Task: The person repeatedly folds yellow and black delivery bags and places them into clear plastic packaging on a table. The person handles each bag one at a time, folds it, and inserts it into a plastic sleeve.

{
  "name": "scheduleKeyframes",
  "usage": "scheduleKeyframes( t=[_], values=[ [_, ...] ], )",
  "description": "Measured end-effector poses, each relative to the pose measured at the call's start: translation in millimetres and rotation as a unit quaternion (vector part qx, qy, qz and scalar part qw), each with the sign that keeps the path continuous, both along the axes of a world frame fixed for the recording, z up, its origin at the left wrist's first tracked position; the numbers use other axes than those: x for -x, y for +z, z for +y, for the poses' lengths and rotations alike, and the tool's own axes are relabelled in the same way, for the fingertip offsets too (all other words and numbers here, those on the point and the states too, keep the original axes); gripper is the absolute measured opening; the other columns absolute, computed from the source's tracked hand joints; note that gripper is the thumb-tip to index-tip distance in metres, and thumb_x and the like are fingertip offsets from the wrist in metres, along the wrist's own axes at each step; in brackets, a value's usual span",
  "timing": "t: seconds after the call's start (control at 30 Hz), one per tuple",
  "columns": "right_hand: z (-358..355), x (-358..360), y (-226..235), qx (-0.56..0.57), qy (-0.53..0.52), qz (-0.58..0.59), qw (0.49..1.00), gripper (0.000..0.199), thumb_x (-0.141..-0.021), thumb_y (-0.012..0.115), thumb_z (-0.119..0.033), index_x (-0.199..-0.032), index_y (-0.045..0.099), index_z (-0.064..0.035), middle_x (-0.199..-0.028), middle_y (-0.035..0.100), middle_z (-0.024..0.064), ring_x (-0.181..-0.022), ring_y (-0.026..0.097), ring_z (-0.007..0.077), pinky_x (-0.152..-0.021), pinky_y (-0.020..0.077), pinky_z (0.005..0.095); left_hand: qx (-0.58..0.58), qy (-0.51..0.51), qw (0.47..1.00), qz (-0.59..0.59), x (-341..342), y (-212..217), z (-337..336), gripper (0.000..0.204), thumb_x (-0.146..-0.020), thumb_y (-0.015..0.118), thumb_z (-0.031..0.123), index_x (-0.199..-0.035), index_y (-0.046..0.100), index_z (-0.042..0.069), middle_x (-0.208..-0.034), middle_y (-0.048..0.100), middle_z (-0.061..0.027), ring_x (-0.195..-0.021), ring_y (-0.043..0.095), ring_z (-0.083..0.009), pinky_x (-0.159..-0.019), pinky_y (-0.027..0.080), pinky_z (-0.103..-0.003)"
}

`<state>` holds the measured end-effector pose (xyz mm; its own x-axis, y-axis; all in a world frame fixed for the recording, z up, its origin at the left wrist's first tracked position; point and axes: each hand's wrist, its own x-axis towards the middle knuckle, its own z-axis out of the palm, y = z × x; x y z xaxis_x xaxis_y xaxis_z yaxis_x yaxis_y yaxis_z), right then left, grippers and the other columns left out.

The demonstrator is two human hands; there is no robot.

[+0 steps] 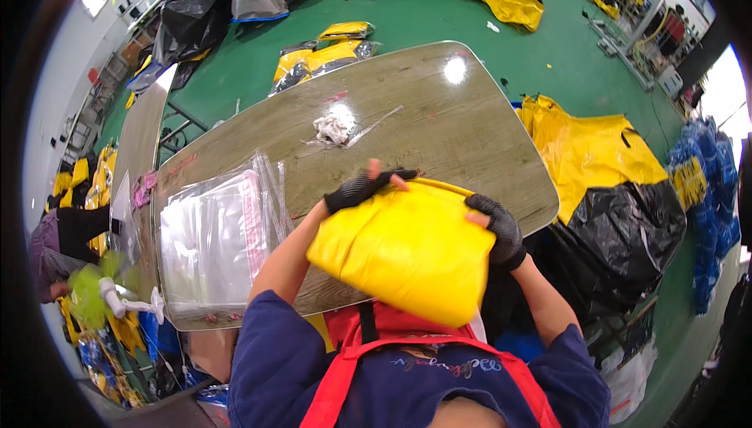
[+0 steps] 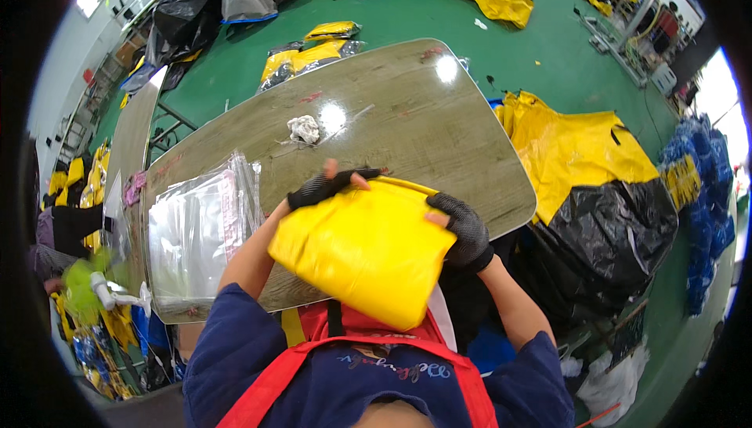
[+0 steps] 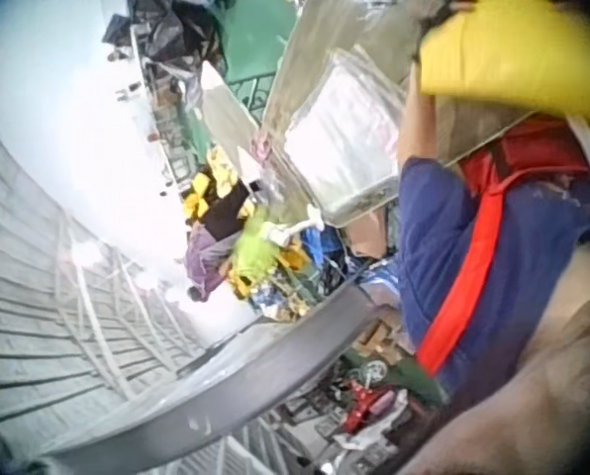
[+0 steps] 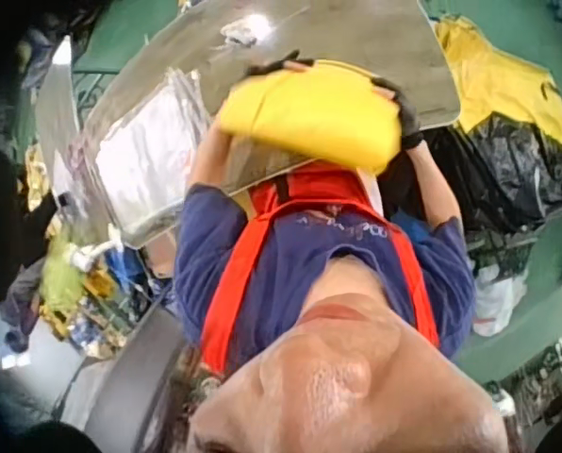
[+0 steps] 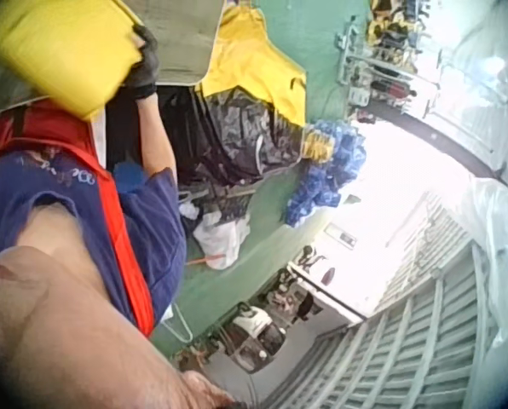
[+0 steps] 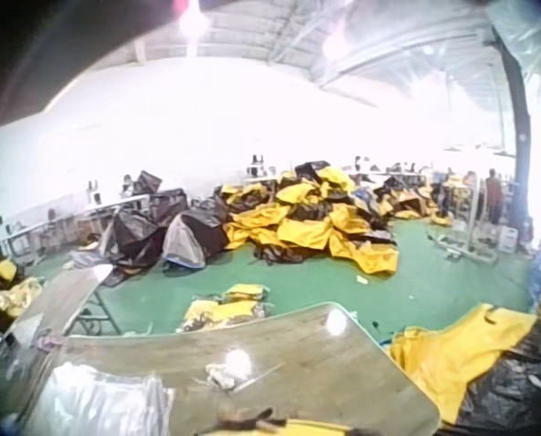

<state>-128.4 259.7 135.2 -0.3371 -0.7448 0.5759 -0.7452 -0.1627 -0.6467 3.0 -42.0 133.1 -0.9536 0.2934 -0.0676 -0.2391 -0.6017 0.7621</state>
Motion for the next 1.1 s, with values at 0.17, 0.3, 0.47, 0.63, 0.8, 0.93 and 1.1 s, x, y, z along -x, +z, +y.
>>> scheduleKeyframes(
  t=[0.17, 0.3, 0.47, 0.63, 0.8, 0.93, 1.1],
  values=[
    [-33, 26, -39, -0.010, -0.146, -0.485, 0.862, 0.037, -0.088, 0.066, -0.018, -0.120, 0.056, -0.0029, -0.111, 0.063, 0.0075, -0.099, 0.059, 0.0160, -0.086, 0.0475, 0.0296, 0.237, 0.430, 0.871, 0.010, -30, -53, 49, 0.049, -0.087, 0.063, 0.034, -0.123, 0.051, 0.002, -0.120, 0.060, -0.0143, -0.104, 0.060, -0.0290, -0.084, 0.048, -0.037],
    [-40, 35, -18, -0.085, -0.006, -0.572, 0.816, 0.050, -0.081, 0.071, -0.011, -0.126, 0.050, -0.0027, -0.112, 0.062, 0.0082, -0.100, 0.059, 0.0177, -0.087, 0.0472, 0.0287, 0.497, 0.515, 0.699, 0.010, -18, -35, 59, 0.042, -0.087, 0.066, 0.030, -0.113, 0.055, 0.000, -0.097, 0.068, -0.0192, -0.086, 0.066, -0.0347, -0.072, 0.051, -0.040],
    [-33, 50, -43, -0.079, -0.052, -0.597, 0.796, 0.057, -0.077, 0.071, -0.002, -0.129, 0.047, -0.0032, -0.113, 0.062, 0.0092, -0.098, 0.061, 0.0199, -0.085, 0.0487, 0.0286, 0.756, 0.461, 0.450, -0.115, 32, -6, -61, 0.041, -0.092, 0.048, 0.045, -0.093, 0.067, 0.008, -0.075, 0.065, -0.0197, -0.070, 0.064, -0.0384, -0.064, 0.050, -0.046],
    [-27, 36, -37, -0.087, -0.036, -0.644, 0.759, 0.051, -0.084, 0.063, -0.001, -0.132, 0.046, -0.0026, -0.118, 0.061, 0.0114, -0.103, 0.061, 0.0230, -0.089, 0.0497, 0.0326, 0.640, 0.493, 0.576, -0.124, -6, -66, -129, 0.035, -0.080, 0.070, 0.031, -0.098, 0.052, 0.006, -0.081, 0.066, -0.0149, -0.078, 0.063, -0.0368, -0.067, 0.049, -0.044],
    [-24, 50, -46, -0.065, 0.029, -0.677, 0.732, 0.049, -0.090, 0.058, -0.007, -0.136, 0.042, -0.0021, -0.129, 0.054, 0.0129, -0.115, 0.055, 0.0254, -0.095, 0.0466, 0.0355, 0.848, 0.319, 0.421, -0.035, -233, -5, -120, 0.044, -0.074, 0.073, 0.039, -0.106, 0.062, 0.011, -0.107, 0.063, -0.0160, -0.105, 0.058, -0.0373, -0.089, 0.046, -0.044],
    [-29, 44, -38, -0.068, 0.060, -0.680, 0.727, 0.050, -0.090, 0.057, -0.008, -0.137, 0.040, -0.0009, -0.131, 0.053, 0.0136, -0.116, 0.054, 0.0271, -0.097, 0.0459, 0.0370, 0.878, 0.201, 0.377, -0.218, -339, -50, -91, 0.063, -0.078, 0.066, 0.034, -0.137, 0.046, 0.030, -0.149, 0.032, -0.0129, -0.138, 0.026, -0.0390, -0.111, 0.017, -0.055],
    [-2, 48, -50, -0.033, 0.027, -0.687, 0.725, 0.058, -0.086, 0.059, -0.010, -0.139, 0.037, -0.0023, -0.133, 0.051, 0.0134, -0.118, 0.053, 0.0271, -0.100, 0.0441, 0.0382, 0.839, 0.313, 0.434, -0.095, -240, -53, -59, 0.043, -0.092, 0.047, 0.028, -0.133, 0.049, 0.017, -0.146, 0.036, -0.0185, -0.135, 0.029, -0.0400, -0.110, 0.018, -0.054]
  ],
)
